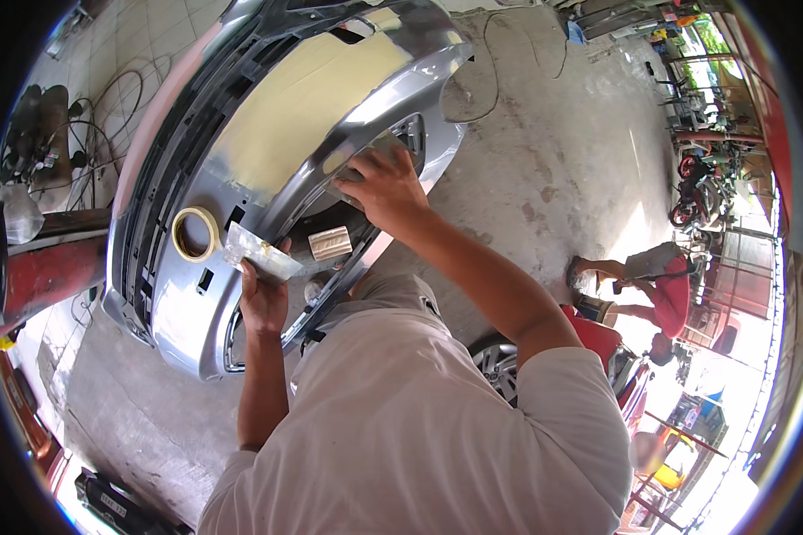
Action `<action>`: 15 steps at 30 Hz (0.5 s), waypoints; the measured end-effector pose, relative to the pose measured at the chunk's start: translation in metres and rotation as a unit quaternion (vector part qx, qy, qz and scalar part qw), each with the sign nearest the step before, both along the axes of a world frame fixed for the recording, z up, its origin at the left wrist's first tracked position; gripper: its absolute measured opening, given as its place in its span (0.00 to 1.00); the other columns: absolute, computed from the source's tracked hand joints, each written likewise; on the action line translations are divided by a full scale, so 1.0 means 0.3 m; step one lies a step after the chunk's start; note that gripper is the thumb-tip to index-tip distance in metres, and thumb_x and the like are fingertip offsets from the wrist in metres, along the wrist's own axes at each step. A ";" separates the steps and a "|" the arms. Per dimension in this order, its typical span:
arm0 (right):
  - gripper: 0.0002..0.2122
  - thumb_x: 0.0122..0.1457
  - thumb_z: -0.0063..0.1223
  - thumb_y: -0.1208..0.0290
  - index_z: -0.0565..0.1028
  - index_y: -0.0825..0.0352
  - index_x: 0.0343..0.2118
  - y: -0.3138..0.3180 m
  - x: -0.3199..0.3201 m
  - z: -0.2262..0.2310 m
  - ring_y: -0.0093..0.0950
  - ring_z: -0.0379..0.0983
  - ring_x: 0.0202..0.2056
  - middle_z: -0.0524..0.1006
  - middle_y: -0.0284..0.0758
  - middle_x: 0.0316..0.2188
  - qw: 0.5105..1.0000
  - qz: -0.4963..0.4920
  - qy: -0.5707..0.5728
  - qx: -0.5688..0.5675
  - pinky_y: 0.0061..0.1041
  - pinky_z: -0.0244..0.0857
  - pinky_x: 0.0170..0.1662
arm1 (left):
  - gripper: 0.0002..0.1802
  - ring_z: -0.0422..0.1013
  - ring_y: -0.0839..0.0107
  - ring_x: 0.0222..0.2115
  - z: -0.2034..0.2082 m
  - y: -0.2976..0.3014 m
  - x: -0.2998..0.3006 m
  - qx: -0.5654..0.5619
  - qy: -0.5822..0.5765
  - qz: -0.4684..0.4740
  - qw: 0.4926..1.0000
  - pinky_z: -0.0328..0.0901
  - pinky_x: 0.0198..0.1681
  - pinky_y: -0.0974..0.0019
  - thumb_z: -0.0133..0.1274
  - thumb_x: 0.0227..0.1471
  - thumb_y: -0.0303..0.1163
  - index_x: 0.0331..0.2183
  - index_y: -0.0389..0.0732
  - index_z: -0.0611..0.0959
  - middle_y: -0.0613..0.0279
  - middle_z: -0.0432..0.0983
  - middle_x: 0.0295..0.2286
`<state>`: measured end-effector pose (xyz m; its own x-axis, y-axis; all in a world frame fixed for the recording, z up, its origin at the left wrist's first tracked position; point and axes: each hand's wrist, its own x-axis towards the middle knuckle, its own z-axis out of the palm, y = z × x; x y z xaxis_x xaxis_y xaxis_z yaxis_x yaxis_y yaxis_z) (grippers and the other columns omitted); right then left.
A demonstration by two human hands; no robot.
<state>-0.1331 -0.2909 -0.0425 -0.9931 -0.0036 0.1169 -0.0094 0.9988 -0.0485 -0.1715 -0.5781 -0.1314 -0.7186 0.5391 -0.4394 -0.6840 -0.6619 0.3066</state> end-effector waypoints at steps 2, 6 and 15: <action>0.18 0.50 0.66 0.70 0.82 0.49 0.45 0.026 0.003 0.023 0.31 0.68 0.55 0.73 0.27 0.48 1.000 -0.021 0.012 -0.015 0.44 0.58 0.60 | 0.34 0.59 0.47 0.63 -0.002 0.001 -0.002 -0.012 -0.016 0.005 1.000 0.56 0.66 0.46 0.47 0.67 0.45 0.66 0.40 0.58 0.52 0.63 0.60; 0.19 0.49 0.66 0.72 0.83 0.49 0.46 0.054 -0.035 0.023 0.31 0.68 0.54 0.73 0.27 0.49 0.998 -0.051 0.017 -0.037 0.42 0.58 0.60 | 0.33 0.60 0.47 0.63 0.012 0.000 -0.003 -0.008 -0.009 0.006 1.000 0.56 0.66 0.47 0.47 0.67 0.44 0.65 0.39 0.60 0.51 0.65 0.59; 0.19 0.50 0.66 0.72 0.83 0.48 0.47 0.076 0.018 0.003 0.30 0.68 0.55 0.73 0.28 0.48 0.997 -0.038 -0.067 -0.001 0.42 0.57 0.61 | 0.35 0.60 0.45 0.63 -0.018 0.004 -0.007 0.004 -0.024 0.008 1.000 0.55 0.67 0.46 0.53 0.63 0.46 0.65 0.44 0.63 0.57 0.67 0.59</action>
<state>-0.1276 -0.2682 -0.0415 -0.9973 0.0715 -0.0164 0.0722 0.9963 -0.0460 -0.1736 -0.5769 -0.1366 -0.7051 0.5316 -0.4693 -0.6875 -0.6747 0.2686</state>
